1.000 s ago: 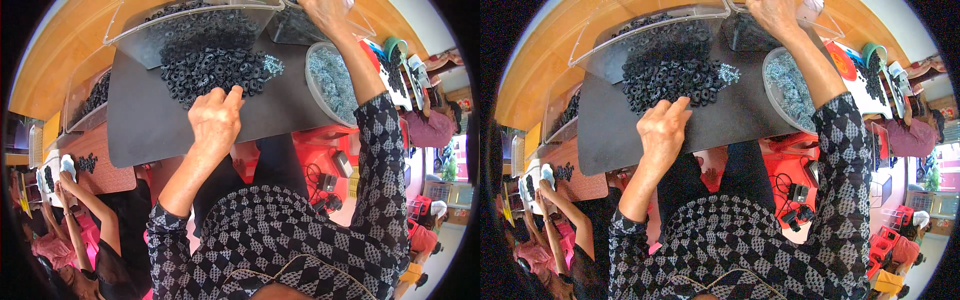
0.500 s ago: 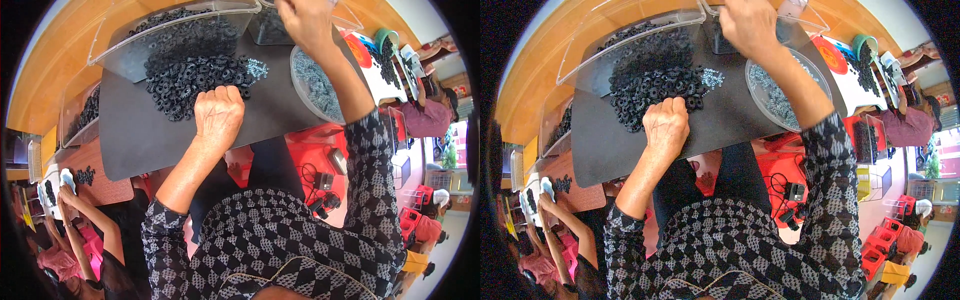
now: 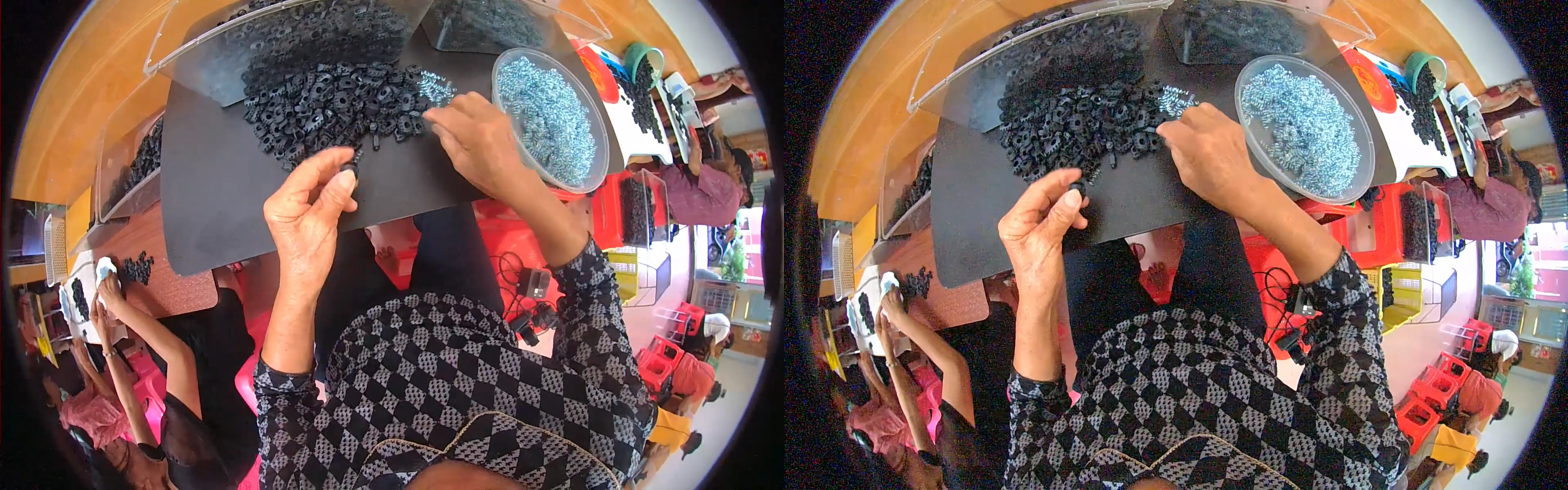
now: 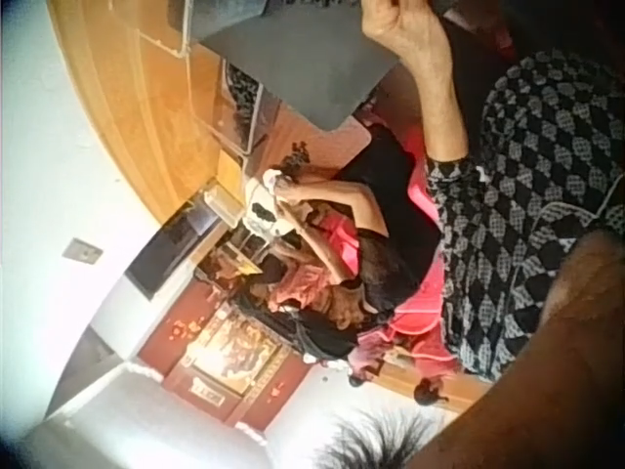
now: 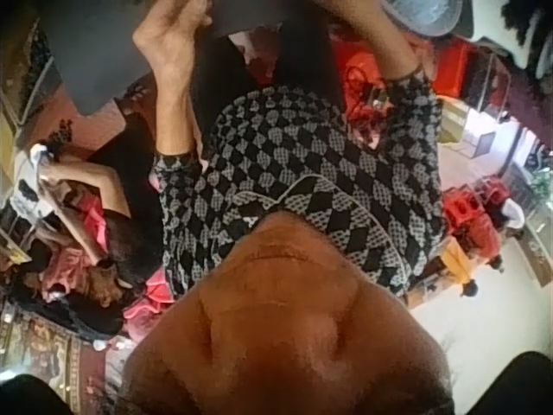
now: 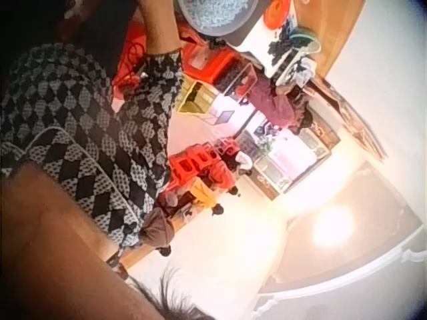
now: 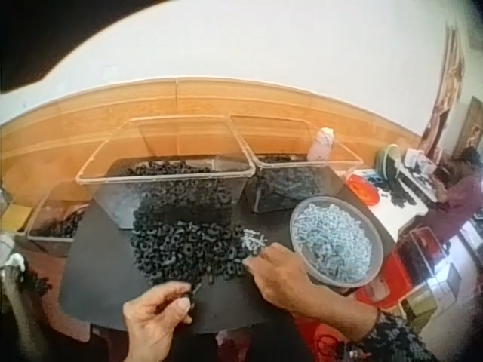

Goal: Assembling small black plastic components by hand in a workshop.

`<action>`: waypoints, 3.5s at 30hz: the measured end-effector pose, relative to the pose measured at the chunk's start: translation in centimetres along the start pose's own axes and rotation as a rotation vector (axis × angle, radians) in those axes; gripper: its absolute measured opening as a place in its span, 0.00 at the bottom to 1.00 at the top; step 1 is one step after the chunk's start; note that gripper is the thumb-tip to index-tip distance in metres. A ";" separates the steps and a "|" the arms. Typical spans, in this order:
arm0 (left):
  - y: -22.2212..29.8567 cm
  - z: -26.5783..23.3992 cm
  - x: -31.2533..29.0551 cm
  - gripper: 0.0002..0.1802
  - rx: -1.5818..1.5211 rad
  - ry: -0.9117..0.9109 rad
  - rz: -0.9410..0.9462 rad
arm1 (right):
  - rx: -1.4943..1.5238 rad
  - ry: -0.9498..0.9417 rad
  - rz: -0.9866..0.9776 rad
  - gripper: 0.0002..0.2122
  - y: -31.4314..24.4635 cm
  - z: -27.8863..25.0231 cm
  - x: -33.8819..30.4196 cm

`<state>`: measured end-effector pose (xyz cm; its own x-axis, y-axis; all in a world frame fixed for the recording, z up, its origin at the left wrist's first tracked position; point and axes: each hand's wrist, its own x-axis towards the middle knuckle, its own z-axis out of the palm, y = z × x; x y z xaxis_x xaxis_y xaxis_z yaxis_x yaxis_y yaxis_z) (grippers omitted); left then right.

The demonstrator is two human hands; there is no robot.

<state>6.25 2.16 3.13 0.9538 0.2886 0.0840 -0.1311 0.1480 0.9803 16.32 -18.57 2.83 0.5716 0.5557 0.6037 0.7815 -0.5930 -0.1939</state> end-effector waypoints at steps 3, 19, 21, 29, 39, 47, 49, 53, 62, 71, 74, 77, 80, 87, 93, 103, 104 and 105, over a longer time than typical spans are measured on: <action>-0.5 -1.0 -0.5 0.11 -0.069 -0.054 -0.045 | -0.134 0.005 0.014 0.05 0.9 1.4 0.3; -0.4 -0.9 -1.4 0.12 -0.151 0.009 -0.076 | -0.150 -0.023 -0.057 0.04 0.6 1.1 0.4; -0.3 -0.8 -1.2 0.12 -0.116 0.036 -0.029 | -0.132 -0.001 -0.045 0.04 -0.1 0.6 0.4; -0.3 -0.9 -0.9 0.10 -0.381 -0.037 -0.201 | 0.344 0.047 0.218 0.05 -5.7 -1.3 0.7; -0.1 -0.3 -1.7 0.10 -0.465 -0.046 -0.239 | 0.479 0.106 0.173 0.08 -9.1 -0.9 0.7; 0.4 0.7 -2.4 0.09 -0.376 0.047 -0.096 | 0.464 0.150 0.152 0.08 -9.9 -0.5 0.5; -0.2 0.2 -2.4 0.11 -0.366 -0.011 -0.030 | 0.449 0.164 0.133 0.08 -10.0 -0.2 0.4; 0.1 0.3 -2.7 0.12 -0.231 0.068 -0.004 | 0.473 0.161 0.171 0.08 -10.0 -0.7 0.2; 0.3 0.0 -3.2 0.11 0.296 0.001 0.257 | 0.484 0.099 0.151 0.08 -10.0 -1.2 0.5; 0.4 -0.5 -3.4 0.10 0.418 -0.058 0.280 | 0.349 0.039 -0.016 0.08 -10.1 -1.4 0.4; -0.1 -0.3 -3.7 0.09 0.232 0.011 0.111 | 0.329 0.034 -0.040 0.09 -10.1 -1.2 0.3; 0.4 -0.3 -3.9 0.11 0.305 -0.002 0.136 | 0.293 0.013 -0.072 0.12 -10.1 -1.2 0.2; -0.6 -1.1 -3.8 0.12 0.381 -0.047 0.235 | 0.271 0.013 -0.140 0.10 -10.2 -0.4 -0.1; -0.7 -1.2 -4.1 0.11 0.456 -0.013 0.360 | 0.248 0.077 -0.196 0.13 -11.1 0.2 -0.7; -0.3 -1.3 -3.7 0.11 0.678 -0.097 0.542 | 0.144 0.064 -0.278 0.14 -11.5 0.0 -1.0; -0.4 -1.2 -4.1 0.09 -0.047 -0.102 -0.027 | 0.447 0.070 0.036 0.08 -10.3 0.0 -0.8; -0.3 -1.1 -4.2 0.09 -0.109 -0.067 -0.054 | 0.454 0.059 0.052 0.08 -10.4 0.1 -0.8; -0.4 -1.0 -4.2 0.09 -0.111 -0.069 -0.056 | 0.452 0.059 0.054 0.08 -10.5 0.1 -0.8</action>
<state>2.02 1.84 2.17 0.9763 0.2116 0.0460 -0.1029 0.2666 0.9583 7.66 -12.78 4.28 0.6096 0.4894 0.6236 0.7891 -0.2992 -0.5365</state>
